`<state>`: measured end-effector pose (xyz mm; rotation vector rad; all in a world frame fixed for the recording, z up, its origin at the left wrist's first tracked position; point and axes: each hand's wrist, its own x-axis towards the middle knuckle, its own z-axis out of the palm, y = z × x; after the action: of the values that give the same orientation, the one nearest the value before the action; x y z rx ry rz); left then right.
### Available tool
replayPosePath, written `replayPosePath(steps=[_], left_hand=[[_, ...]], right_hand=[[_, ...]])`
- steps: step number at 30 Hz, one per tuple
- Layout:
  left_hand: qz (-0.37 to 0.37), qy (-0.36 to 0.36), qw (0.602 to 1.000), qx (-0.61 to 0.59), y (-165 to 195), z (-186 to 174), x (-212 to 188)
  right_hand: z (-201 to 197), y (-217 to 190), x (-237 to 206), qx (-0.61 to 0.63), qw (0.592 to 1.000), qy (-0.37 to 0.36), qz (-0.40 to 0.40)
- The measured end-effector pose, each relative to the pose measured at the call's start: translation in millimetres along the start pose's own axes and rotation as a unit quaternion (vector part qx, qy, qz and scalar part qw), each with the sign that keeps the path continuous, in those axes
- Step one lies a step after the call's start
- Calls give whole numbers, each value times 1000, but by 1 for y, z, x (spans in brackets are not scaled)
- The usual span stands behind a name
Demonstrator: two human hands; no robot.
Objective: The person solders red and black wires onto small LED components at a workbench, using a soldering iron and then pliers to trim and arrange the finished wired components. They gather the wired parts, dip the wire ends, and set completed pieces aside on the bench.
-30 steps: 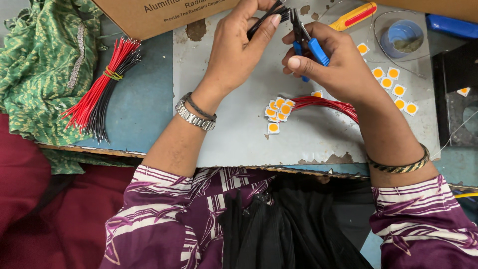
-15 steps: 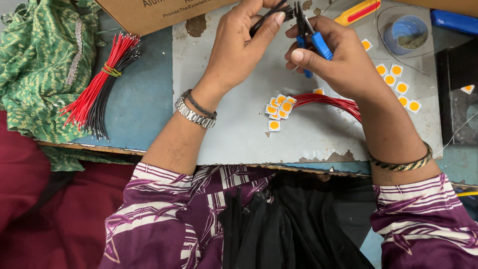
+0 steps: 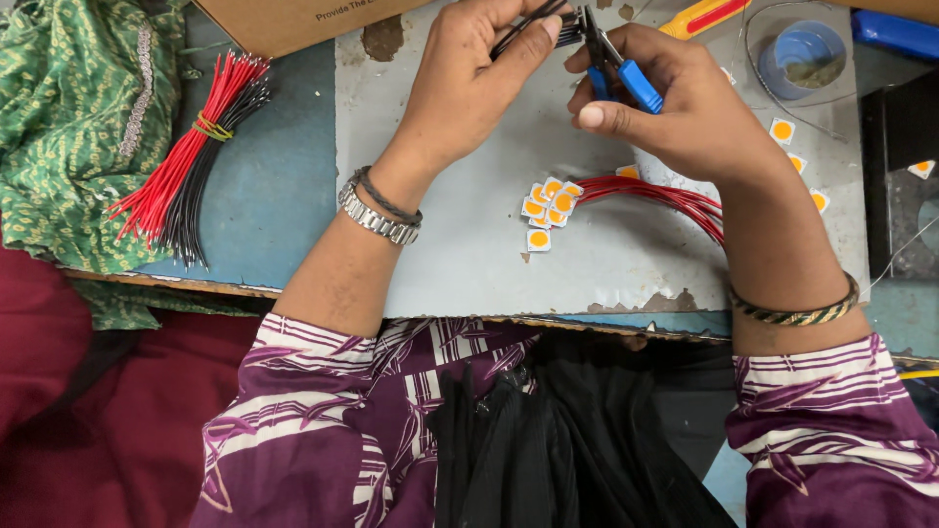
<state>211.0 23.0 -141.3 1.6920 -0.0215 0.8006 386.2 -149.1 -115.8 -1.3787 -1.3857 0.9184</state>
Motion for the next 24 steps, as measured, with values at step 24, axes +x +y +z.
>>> replayPosePath(steps=[24], left_hand=[[0,-4,1000,-17,-1,-2,-1]], right_hand=[[3,-5,0,-66,996,45,47]])
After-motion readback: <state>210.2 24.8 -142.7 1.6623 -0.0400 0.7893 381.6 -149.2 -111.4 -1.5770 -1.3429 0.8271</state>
